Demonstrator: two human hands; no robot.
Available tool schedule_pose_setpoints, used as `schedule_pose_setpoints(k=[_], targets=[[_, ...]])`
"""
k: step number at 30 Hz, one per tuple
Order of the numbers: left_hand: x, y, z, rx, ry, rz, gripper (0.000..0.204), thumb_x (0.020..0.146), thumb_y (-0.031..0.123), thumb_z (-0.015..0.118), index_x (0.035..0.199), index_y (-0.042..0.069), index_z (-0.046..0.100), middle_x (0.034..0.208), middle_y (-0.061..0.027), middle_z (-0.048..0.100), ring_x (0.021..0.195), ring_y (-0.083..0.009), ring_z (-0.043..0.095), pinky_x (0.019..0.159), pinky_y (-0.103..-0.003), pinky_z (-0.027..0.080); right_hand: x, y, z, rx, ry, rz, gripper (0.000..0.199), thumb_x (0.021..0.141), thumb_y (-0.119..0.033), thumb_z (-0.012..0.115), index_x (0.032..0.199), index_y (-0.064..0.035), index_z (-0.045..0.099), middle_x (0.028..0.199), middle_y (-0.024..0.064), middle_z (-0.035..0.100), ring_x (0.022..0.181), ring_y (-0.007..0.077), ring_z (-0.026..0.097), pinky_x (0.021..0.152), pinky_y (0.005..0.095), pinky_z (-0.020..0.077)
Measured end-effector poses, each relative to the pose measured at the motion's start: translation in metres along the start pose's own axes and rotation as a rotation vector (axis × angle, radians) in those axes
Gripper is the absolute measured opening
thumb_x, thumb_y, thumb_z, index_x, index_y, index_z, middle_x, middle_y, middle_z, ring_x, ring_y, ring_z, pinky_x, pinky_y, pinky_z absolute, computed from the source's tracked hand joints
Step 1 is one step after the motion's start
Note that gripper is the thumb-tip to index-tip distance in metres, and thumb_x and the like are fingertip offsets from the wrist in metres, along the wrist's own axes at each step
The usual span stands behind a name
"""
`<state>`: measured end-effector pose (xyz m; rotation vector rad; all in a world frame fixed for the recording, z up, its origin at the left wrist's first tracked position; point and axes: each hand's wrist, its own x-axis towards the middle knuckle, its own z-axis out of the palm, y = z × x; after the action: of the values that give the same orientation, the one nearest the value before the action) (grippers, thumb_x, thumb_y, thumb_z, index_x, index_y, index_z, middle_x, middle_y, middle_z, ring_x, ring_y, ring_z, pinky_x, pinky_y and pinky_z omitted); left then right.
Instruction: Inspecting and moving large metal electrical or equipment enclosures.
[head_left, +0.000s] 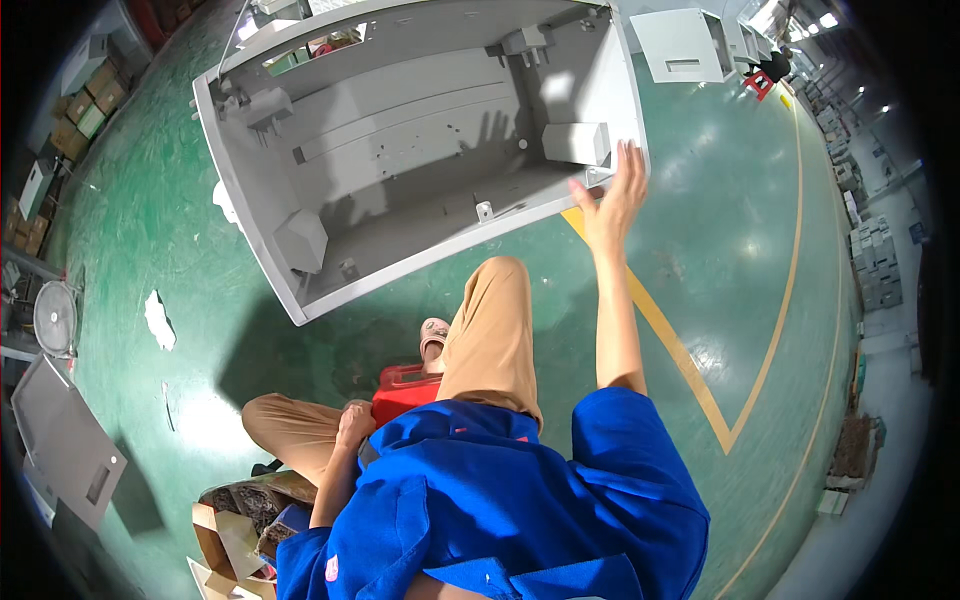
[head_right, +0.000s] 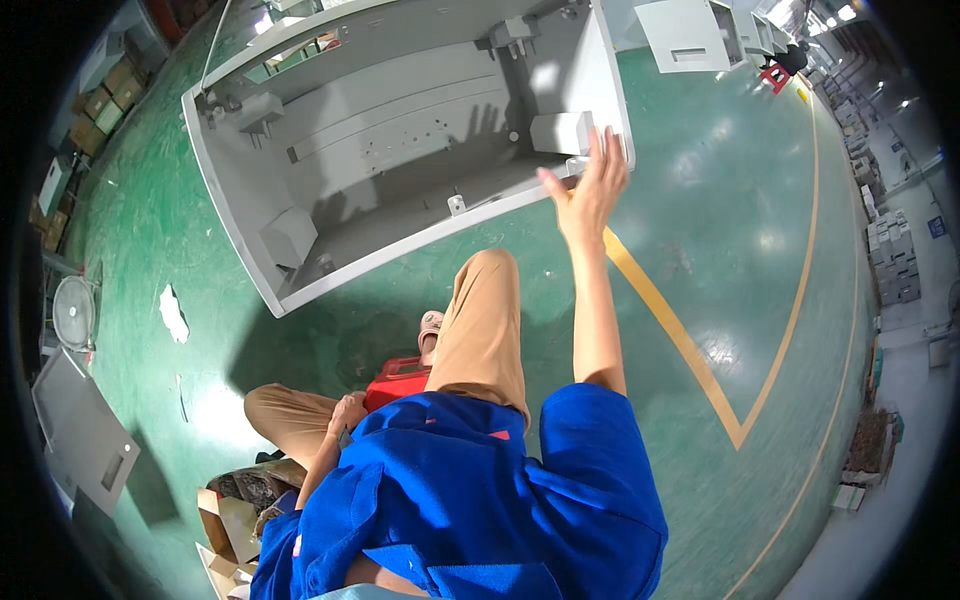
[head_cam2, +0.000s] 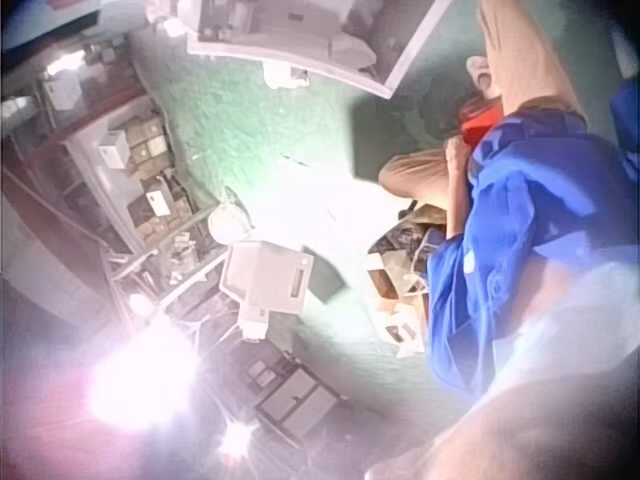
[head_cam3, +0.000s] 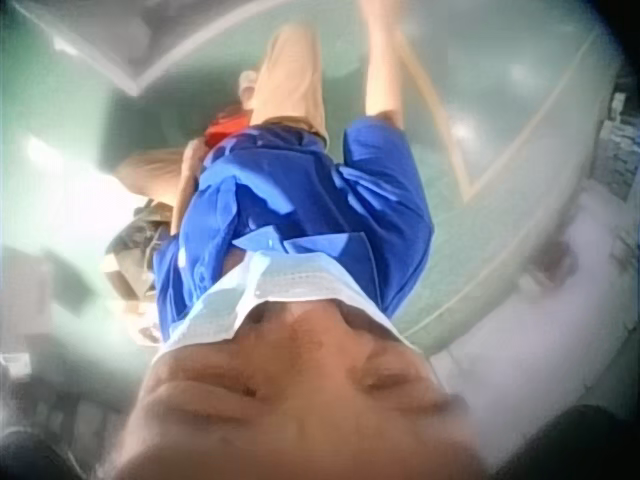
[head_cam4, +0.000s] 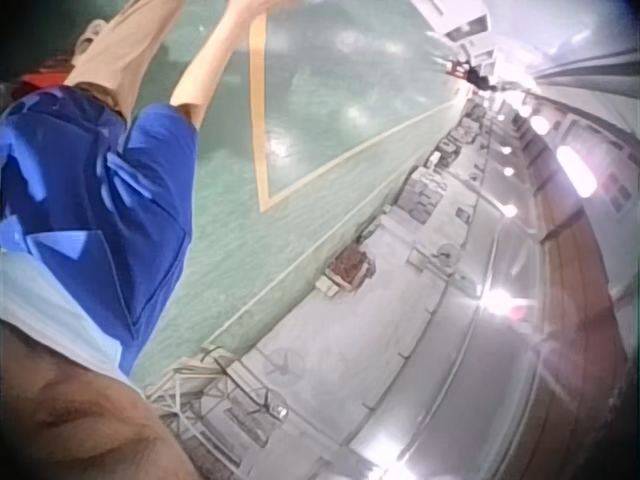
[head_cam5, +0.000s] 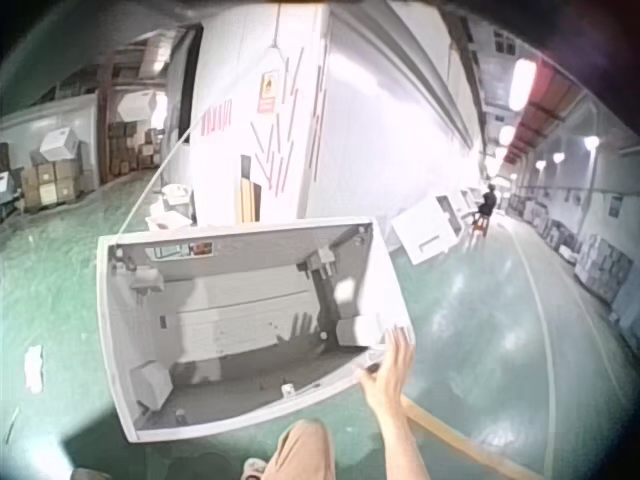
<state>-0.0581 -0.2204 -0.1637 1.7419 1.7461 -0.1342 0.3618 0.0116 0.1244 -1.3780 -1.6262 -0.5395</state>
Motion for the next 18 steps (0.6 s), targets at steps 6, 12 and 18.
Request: schedule_pose_setpoints(k=[6,12,18], targets=[[0.004,0.005,0.001,0.051,-0.007,-0.008,0.024,0.07,0.013,0.044,0.086,0.005,0.061,0.087,-0.0222,0.059,0.083,-0.0344,0.058,0.073,-0.042,0.047,0.008,0.059,0.009,0.199,0.168,0.378,0.082,0.062,-0.024,0.075,0.127,-0.0017,0.03,0.127,0.0176,0.034,0.118,0.0302,0.033,0.096,0.0407,0.0268],[0.005,0.022,-0.007,0.03,0.023,0.027,0.024,0.07,0.012,0.044,0.084,0.005,0.061,0.085,-0.0221,0.059,0.081,-0.0343,0.059,0.071,-0.042,0.047,0.005,0.07,0.025,1.012,0.258,0.751,0.05,0.072,-0.008,0.068,0.117,-0.003,0.046,0.111,0.0081,0.05,0.103,0.0165,0.046,0.089,0.0281,0.0351],[0.013,0.035,-0.01,0.053,0.0,0.015,0.023,0.069,0.012,0.045,0.084,0.004,0.061,0.084,-0.022,0.059,0.08,-0.0344,0.059,0.07,-0.042,0.048,0.014,0.061,0.041,1.124,0.491,0.835,0.034,0.078,-0.011,0.062,0.109,-0.0028,0.052,0.104,0.0055,0.053,0.093,0.0131,0.05,0.082,0.0258,0.0395]])
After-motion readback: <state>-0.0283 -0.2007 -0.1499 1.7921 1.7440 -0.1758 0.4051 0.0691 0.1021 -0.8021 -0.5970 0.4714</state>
